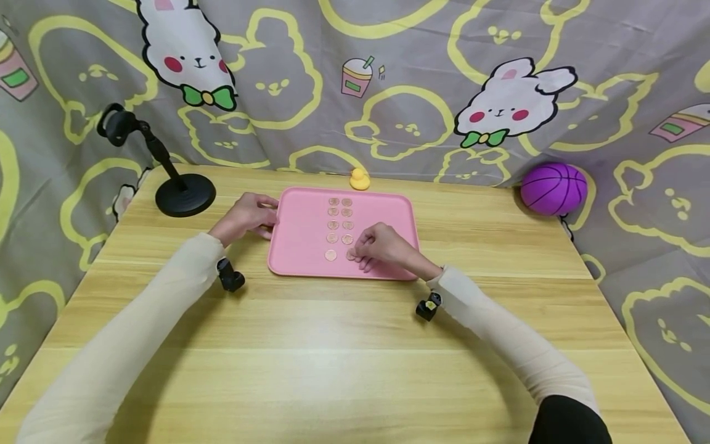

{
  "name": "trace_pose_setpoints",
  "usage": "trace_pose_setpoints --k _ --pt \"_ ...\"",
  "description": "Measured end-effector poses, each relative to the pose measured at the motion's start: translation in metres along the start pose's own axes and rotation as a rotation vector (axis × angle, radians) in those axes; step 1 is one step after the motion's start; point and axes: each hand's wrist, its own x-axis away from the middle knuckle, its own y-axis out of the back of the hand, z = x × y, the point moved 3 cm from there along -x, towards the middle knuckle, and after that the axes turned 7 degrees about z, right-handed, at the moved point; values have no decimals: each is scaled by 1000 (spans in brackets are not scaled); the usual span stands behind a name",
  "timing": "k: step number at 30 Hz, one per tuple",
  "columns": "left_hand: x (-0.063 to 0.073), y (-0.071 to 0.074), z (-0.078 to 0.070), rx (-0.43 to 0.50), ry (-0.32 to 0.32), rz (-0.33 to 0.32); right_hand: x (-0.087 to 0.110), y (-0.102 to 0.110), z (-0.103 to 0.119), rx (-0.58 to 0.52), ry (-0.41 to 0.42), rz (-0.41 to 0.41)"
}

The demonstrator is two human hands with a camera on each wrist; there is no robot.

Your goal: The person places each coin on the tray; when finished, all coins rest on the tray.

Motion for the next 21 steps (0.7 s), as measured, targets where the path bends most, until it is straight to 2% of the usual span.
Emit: trace_pose_setpoints --k 13,21 --pt "1 -3 0 -36 21 -12 -3 -3 2 129 -31 -7" --pt "1 -4 -1 -67 17 -38 -3 -2 4 150 -17 -17"
